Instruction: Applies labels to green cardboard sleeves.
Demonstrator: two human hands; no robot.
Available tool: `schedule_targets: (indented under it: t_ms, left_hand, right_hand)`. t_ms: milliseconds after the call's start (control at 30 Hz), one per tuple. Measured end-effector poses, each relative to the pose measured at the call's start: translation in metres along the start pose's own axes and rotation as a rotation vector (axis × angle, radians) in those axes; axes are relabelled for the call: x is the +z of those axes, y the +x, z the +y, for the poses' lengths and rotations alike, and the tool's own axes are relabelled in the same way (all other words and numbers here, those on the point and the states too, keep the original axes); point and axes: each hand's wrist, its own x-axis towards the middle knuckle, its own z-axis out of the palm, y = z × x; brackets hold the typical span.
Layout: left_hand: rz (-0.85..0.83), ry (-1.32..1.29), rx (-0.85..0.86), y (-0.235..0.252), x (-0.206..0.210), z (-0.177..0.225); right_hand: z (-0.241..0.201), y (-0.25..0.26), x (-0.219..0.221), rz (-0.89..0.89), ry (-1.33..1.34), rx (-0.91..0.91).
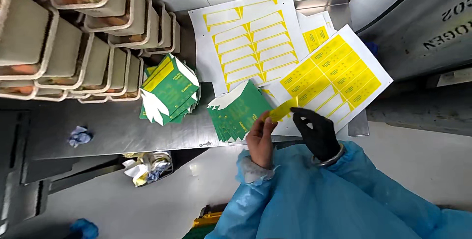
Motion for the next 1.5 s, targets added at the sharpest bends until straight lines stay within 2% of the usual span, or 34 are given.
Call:
schedule_targets:
  t_ms: [100,167,367,433,533,600,700,767,867,933,1067,1200,1400,1500]
  left_hand:
    - [0.037,-0.047,-0.04,0.014,-0.028,0.008]
    - [0.022,-0.055,-0.068,0.022,-0.039,0.013]
    - [-0.11,0.034,-0.066,0.048,-0.064,0.023]
    - [-0.137,0.168,0.028,0.062,-0.072,0.021]
    - [-0.162,0.514,0.238,0.099,-0.085,0.02]
    - [-0.2,0.65,0.285,0.128,-0.093,0.027]
    - [-0.363,0.753,0.29,0.176,-0.096,0.028]
    - [-0.379,0.826,0.269,0.206,-0.092,0.019]
    - [-0.355,0.857,0.136,0.232,-0.089,0.012]
    - [-0.333,0.869,0.166,0.235,-0.089,0.003]
    - [-0.309,0.841,0.249,0.235,-0.093,-0.021]
    - [-0.26,0.807,0.347,0.236,-0.091,-0.042]
    - [-0.206,0.81,0.485,0.233,-0.089,-0.053]
    - [-0.193,0.795,0.517,0.232,-0.088,-0.056]
  right_hand:
    - [0.008,0.008,0.01,0.015,-0.176,0.248]
    - [0.01,0.016,0.019,-0.015,-0.133,0.376]
    - [0.002,0.013,0.049,0.139,-0.018,0.388]
    - [-0.003,0.01,0.059,0.149,0.019,0.408]
    - [-0.008,0.005,0.08,0.206,0.129,0.439]
    - [-0.005,0.007,0.095,0.22,0.183,0.502]
    - [0.007,0.017,0.123,0.261,0.197,0.602]
    - [0.016,0.025,0.142,0.303,0.191,0.681]
    - [0.024,0.032,0.159,0.319,0.188,0.819]
    - [0.025,0.034,0.164,0.302,0.175,0.879]
    - [0.03,0.032,0.172,0.297,0.117,0.916]
    - [0.033,0.03,0.181,0.351,0.069,0.879]
    - [0.039,0.025,0.193,0.41,0.024,0.794]
    - [0.041,0.026,0.191,0.366,-0.007,0.784]
